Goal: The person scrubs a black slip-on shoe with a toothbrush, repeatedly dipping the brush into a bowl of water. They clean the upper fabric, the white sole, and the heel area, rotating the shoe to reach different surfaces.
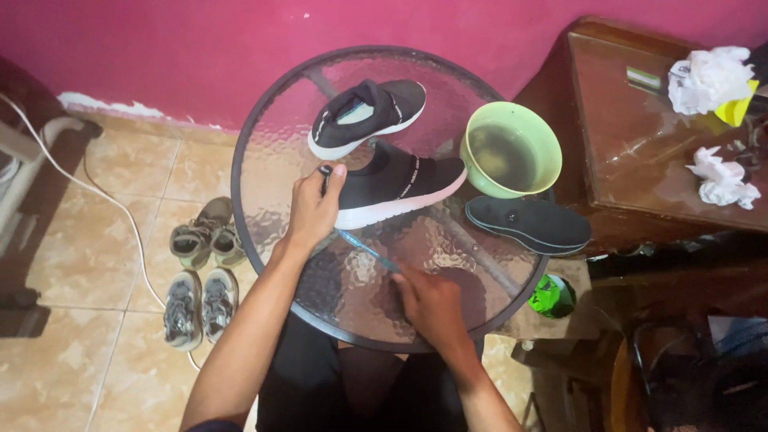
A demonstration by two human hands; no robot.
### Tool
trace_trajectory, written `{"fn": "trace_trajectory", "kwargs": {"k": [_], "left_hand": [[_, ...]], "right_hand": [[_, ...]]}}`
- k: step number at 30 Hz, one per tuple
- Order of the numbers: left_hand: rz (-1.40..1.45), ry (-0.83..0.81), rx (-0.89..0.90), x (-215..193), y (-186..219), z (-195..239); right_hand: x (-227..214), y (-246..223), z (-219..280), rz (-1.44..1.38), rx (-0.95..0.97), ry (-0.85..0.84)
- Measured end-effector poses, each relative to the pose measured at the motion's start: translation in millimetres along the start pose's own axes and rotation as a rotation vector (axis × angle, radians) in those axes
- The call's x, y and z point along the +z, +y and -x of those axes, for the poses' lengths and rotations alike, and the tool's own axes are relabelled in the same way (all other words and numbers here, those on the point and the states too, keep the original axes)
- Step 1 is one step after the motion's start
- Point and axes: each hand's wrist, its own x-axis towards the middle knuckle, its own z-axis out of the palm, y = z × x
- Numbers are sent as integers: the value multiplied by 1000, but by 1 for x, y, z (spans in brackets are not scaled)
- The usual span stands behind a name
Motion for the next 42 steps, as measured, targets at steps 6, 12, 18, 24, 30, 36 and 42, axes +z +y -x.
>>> {"fn": "trace_trajectory", "kwargs": {"k": [6,12,18,24,30,36,42], "left_hand": [[-2,12,-22,1,2,0],[-6,24,-19,2,-3,0],[-14,25,26,2,-1,2],[-23,17,23,-1,6,3],[-1,-15,-7,-1,10,-1],[-114,-166,-49,-6,20,2],[-113,-138,-48,5,-11,0]], "right_hand": [[1,5,1,-58,85,-3],[-2,9,3,-203,214,187],[26,46,25,-83,238,117],[11,44,18,53,241,237],[20,54,18,-17,340,245],[17,39,14,28,184,193],[18,33,18,-11,193,203]]}}
